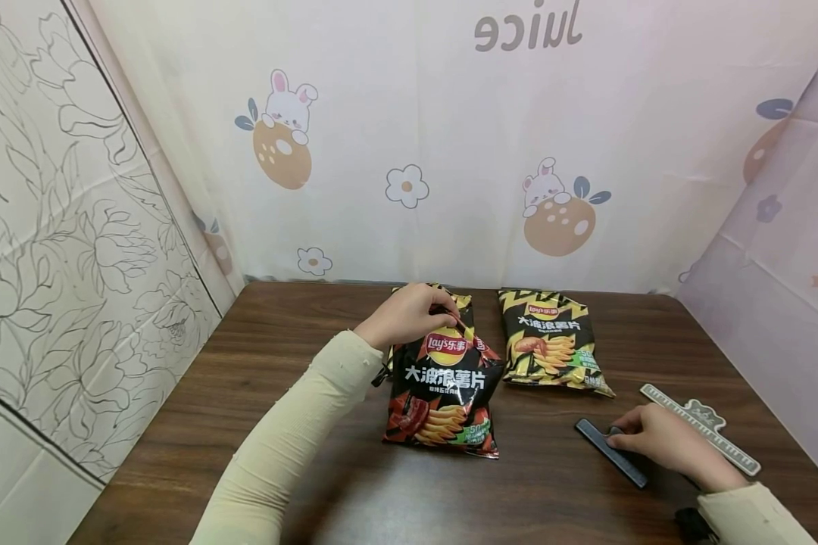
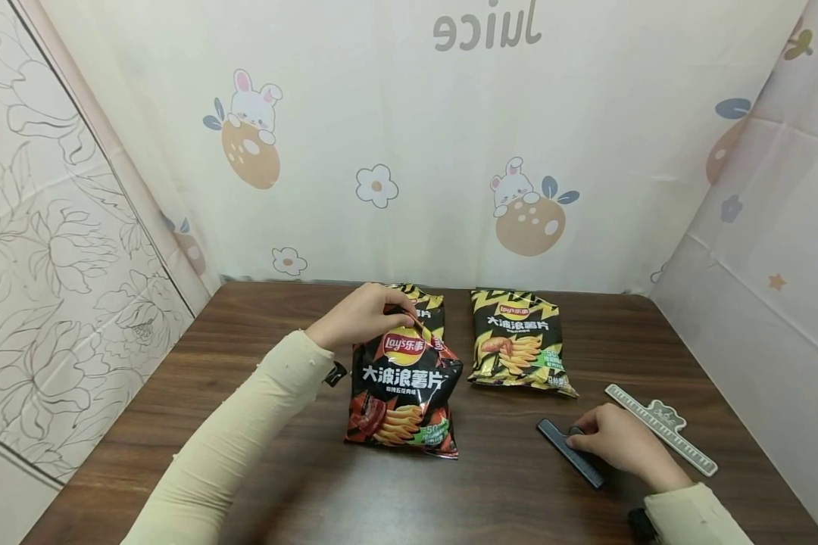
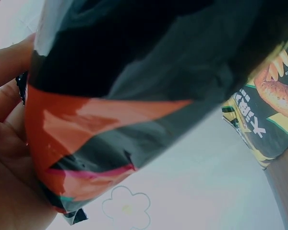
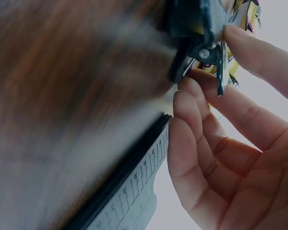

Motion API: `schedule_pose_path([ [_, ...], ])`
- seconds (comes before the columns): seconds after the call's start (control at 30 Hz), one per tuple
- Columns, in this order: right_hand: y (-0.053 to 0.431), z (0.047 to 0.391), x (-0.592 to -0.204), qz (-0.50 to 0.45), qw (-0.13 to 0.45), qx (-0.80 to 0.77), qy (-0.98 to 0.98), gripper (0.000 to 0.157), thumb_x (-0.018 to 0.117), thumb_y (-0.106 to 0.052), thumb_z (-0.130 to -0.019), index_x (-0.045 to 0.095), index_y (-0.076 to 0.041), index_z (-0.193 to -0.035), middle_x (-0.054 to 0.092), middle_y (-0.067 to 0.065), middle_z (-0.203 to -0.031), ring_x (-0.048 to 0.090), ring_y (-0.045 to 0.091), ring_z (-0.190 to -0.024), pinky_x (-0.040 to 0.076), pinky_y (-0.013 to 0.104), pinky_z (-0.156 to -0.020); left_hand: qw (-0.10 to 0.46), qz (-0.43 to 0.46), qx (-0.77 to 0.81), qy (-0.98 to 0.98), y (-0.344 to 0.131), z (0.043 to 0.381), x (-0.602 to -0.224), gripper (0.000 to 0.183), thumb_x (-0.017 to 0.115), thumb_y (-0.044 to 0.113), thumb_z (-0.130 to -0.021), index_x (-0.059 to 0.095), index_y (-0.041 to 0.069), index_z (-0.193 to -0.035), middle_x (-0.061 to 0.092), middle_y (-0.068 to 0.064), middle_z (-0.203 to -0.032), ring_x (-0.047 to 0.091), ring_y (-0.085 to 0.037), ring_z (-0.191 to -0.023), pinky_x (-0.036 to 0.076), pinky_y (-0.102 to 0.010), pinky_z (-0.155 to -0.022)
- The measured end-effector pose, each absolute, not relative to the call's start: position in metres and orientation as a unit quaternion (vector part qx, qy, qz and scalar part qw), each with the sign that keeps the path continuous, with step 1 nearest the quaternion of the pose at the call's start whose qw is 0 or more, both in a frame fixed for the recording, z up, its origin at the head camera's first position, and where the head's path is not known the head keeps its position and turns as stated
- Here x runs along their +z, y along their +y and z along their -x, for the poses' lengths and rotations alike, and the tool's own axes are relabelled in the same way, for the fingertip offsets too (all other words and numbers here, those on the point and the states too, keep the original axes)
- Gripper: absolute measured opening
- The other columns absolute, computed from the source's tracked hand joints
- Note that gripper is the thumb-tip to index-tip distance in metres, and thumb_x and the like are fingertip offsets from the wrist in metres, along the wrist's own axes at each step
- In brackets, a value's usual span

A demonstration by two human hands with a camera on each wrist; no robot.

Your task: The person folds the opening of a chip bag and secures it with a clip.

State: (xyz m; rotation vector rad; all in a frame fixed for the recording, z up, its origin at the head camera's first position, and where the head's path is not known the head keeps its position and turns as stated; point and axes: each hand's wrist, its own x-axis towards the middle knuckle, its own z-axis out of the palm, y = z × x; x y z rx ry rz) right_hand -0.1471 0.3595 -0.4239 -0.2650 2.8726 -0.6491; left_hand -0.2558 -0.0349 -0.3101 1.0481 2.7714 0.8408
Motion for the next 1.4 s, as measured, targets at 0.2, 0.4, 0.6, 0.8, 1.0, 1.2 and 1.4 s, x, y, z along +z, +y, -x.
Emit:
schedule_pose_path([
  [0.2, 0.3602, 0.1489, -0.4239, 0.089, 0.105, -0.242, 0.96, 0.025, 0.077, -0.024, -0.082, 0.075, -0.002, -0.092, 0.07, 0.0, -0.078, 0.053, -0.001, -0.065, 0.044, 0.024, -0.058, 0.034, -0.342, 0.276, 0.898, -0.0363, 0.2578, -0.3084, 0.013, 0.065, 0.023, -0.096, 0.075, 0.018, -0.103, 0.073, 0.004, -0.101, 0.063, -0.005, -0.083, 0.052, -0.026, -0.076],
  [0.4, 0.3611, 0.1478, -0.4236, 0.091, 0.108, -0.252, 0.957, 0.022, 0.077, -0.025, -0.082, 0.072, -0.005, -0.09, 0.064, -0.001, -0.075, 0.047, -0.002, -0.063, 0.04, 0.023, -0.058, 0.035, -0.345, 0.272, 0.898, -0.0373, 0.2595, -0.3063, 0.013, 0.065, 0.023, -0.096, 0.075, 0.018, -0.103, 0.072, 0.004, -0.102, 0.062, -0.005, -0.083, 0.051, -0.026, -0.076],
  [0.6, 0.3613, 0.1472, -0.4226, 0.095, 0.108, -0.251, 0.957, 0.023, 0.077, -0.026, -0.082, 0.068, -0.006, -0.089, 0.062, -0.001, -0.075, 0.047, -0.002, -0.064, 0.041, 0.022, -0.058, 0.035, -0.344, 0.273, 0.898, -0.0373, 0.2595, -0.3065, 0.013, 0.065, 0.023, -0.096, 0.075, 0.018, -0.102, 0.072, 0.005, -0.101, 0.062, -0.006, -0.083, 0.051, -0.026, -0.077],
  [0.8, 0.3595, 0.1464, -0.42, 0.089, 0.116, -0.262, 0.954, 0.024, 0.077, -0.025, -0.083, 0.065, -0.006, -0.09, 0.057, 0.0, -0.074, 0.045, 0.001, -0.062, 0.038, 0.023, -0.057, 0.036, -0.345, 0.277, 0.896, -0.0377, 0.2594, -0.3059, 0.013, 0.065, 0.023, -0.096, 0.075, 0.017, -0.102, 0.072, 0.004, -0.101, 0.062, -0.006, -0.083, 0.051, -0.027, -0.077],
  [1.0, 0.3582, 0.1462, -0.4174, 0.096, 0.128, -0.293, 0.943, 0.024, 0.074, -0.023, -0.086, 0.063, -0.003, -0.095, 0.056, 0.001, -0.071, 0.046, 0.003, -0.059, 0.04, 0.024, -0.053, 0.034, -0.346, 0.273, 0.897, -0.0373, 0.2593, -0.3055, 0.013, 0.065, 0.023, -0.096, 0.075, 0.018, -0.102, 0.072, 0.004, -0.101, 0.062, -0.006, -0.083, 0.051, -0.026, -0.077],
  [1.2, 0.3594, 0.1479, -0.4178, 0.097, 0.141, -0.319, 0.932, 0.025, 0.071, -0.02, -0.089, 0.063, 0.001, -0.099, 0.06, 0.004, -0.074, 0.05, 0.004, -0.059, 0.045, 0.025, -0.053, 0.035, -0.342, 0.272, 0.899, -0.0365, 0.2576, -0.3058, 0.013, 0.065, 0.023, -0.096, 0.075, 0.018, -0.103, 0.072, 0.004, -0.102, 0.061, -0.006, -0.081, 0.05, -0.026, -0.075],
  [1.4, 0.3616, 0.1504, -0.4191, 0.096, 0.134, -0.314, 0.935, 0.025, 0.07, -0.02, -0.09, 0.065, 0.002, -0.101, 0.063, 0.004, -0.079, 0.052, 0.001, -0.064, 0.045, 0.024, -0.056, 0.034, -0.342, 0.273, 0.899, -0.0362, 0.2553, -0.3057, 0.013, 0.065, 0.023, -0.096, 0.075, 0.017, -0.103, 0.072, 0.004, -0.101, 0.062, -0.006, -0.081, 0.05, -0.026, -0.076],
])
